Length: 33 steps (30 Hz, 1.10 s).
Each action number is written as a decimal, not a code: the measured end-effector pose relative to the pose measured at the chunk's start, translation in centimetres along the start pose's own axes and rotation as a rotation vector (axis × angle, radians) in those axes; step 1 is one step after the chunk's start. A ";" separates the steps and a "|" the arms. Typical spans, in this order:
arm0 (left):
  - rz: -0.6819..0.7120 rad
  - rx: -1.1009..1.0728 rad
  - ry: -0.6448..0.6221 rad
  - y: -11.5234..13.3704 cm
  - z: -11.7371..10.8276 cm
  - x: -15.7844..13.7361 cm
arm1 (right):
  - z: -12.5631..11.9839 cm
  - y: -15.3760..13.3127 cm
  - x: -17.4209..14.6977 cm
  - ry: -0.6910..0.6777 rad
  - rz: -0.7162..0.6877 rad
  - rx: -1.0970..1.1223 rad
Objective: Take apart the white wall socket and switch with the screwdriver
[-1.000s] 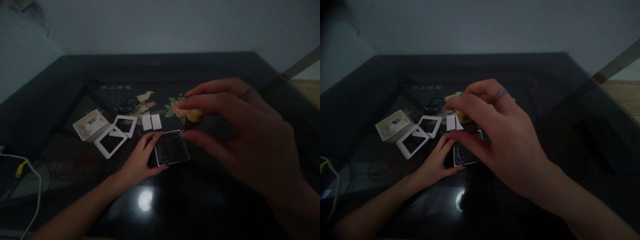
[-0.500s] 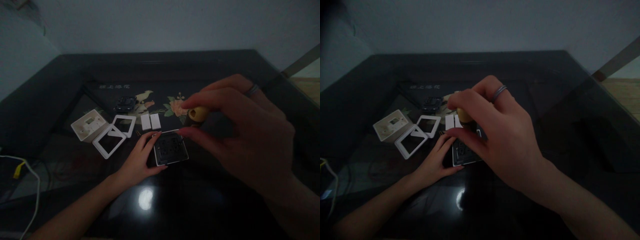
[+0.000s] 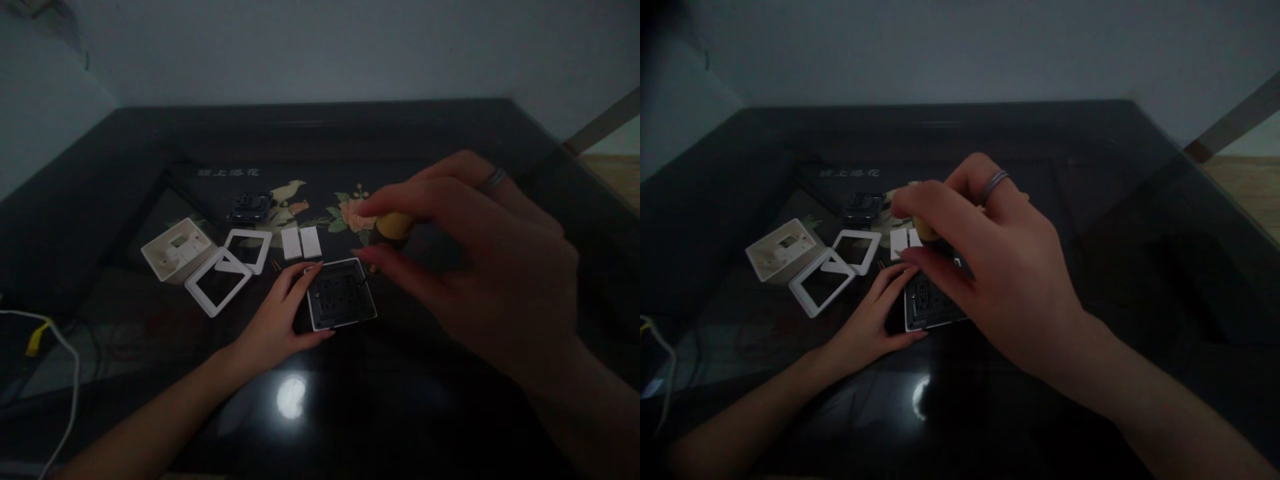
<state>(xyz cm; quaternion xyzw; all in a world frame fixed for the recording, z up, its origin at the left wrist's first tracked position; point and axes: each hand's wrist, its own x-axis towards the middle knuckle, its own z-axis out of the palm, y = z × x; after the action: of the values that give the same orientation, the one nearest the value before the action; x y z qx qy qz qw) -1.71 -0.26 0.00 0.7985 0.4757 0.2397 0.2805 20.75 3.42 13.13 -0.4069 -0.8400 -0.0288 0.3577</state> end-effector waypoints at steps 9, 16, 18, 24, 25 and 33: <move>-0.008 -0.008 -0.003 0.1 0.0 0.0 | -0.6 0.6 0.3 -0.138 -0.062 0.139; -0.001 -0.011 0.004 0.2 0.0 0.1 | -0.2 0.0 0.1 -0.039 -0.037 0.039; -0.008 -0.019 -0.001 0.3 -0.1 0.1 | -0.7 0.0 0.1 -0.100 -0.028 0.085; -0.004 -0.003 0.008 0.1 0.0 0.1 | -0.4 0.3 0.1 -0.057 -0.054 0.083; -0.003 -0.003 0.009 0.1 0.0 0.1 | -0.1 0.3 0.1 -0.016 -0.059 0.058; 0.003 -0.027 0.007 0.2 -0.1 0.2 | -0.5 0.7 0.2 -0.124 0.026 0.131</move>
<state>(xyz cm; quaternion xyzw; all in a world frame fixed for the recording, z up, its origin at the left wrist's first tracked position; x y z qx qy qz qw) -1.60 -0.14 0.22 0.7946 0.4721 0.2493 0.2890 21.40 3.86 13.45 -0.3945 -0.8553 0.0559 0.3314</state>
